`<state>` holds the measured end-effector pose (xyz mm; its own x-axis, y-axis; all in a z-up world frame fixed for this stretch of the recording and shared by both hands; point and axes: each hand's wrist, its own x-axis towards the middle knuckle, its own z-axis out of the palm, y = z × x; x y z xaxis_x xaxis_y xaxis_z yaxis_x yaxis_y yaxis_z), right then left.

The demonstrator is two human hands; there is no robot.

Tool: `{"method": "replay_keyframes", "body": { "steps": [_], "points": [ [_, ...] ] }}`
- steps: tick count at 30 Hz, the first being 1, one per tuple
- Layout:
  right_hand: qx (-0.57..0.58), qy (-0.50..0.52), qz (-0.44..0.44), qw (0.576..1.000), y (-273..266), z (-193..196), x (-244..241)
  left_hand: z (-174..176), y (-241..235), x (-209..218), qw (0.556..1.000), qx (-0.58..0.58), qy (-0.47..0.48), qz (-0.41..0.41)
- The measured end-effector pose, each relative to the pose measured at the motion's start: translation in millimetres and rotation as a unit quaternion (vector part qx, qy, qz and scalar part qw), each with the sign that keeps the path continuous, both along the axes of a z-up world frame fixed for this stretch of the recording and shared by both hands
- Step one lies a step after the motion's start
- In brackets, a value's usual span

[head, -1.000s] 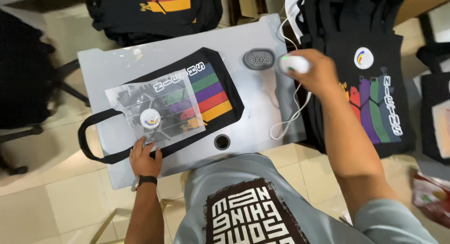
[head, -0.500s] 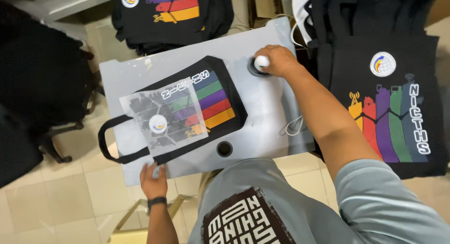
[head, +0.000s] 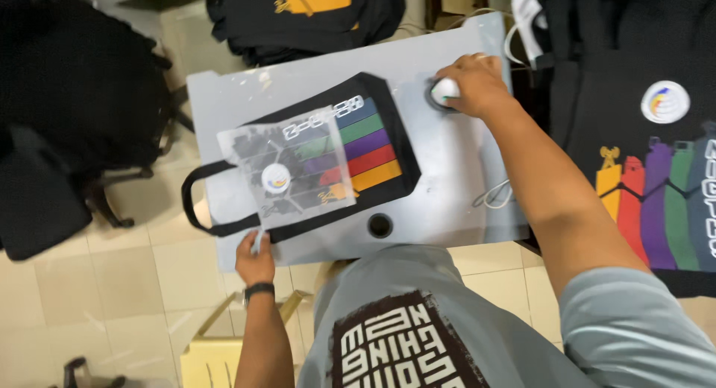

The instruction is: The person uses a handheld heat press tool to apply a printed design onto a black tote bag. They press the tool over the design on both sides of the bag, then peel off the transfer film to reveal the finished print.

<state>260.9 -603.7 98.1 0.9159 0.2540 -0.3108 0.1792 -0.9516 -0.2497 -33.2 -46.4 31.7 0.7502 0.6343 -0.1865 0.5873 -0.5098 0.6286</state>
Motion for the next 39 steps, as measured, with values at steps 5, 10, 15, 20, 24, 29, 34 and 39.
{"method": "replay_keyframes", "body": {
  "steps": [5,10,15,20,24,29,34,39],
  "points": [
    [0.155,-0.306,-0.073,0.937,97,-29,-85,-40,25,31,0.994,0.067,-0.073,-0.039],
    [0.261,-0.072,-0.288,0.919,227,-83,-173,-50,42,53,0.984,0.125,-0.069,-0.106],
    [0.254,0.103,-0.416,0.867,302,-70,-183,-62,56,67,0.967,0.170,-0.033,-0.186],
    [0.246,0.021,-0.458,0.854,298,-103,-199,-23,61,71,0.967,0.083,-0.018,-0.239],
    [0.283,-0.039,-0.509,0.812,194,-106,-255,-26,65,69,0.956,0.127,-0.034,-0.263],
    [0.204,-0.101,-0.620,0.750,82,-118,-365,-4,50,80,0.913,0.186,-0.145,-0.334],
    [0.182,-0.057,-0.725,0.662,73,-54,-378,12,12,79,0.830,0.144,-0.055,-0.536],
    [0.140,-0.072,-0.721,0.675,59,-54,-388,-5,7,70,0.801,0.163,0.046,-0.575]
  ]
}}
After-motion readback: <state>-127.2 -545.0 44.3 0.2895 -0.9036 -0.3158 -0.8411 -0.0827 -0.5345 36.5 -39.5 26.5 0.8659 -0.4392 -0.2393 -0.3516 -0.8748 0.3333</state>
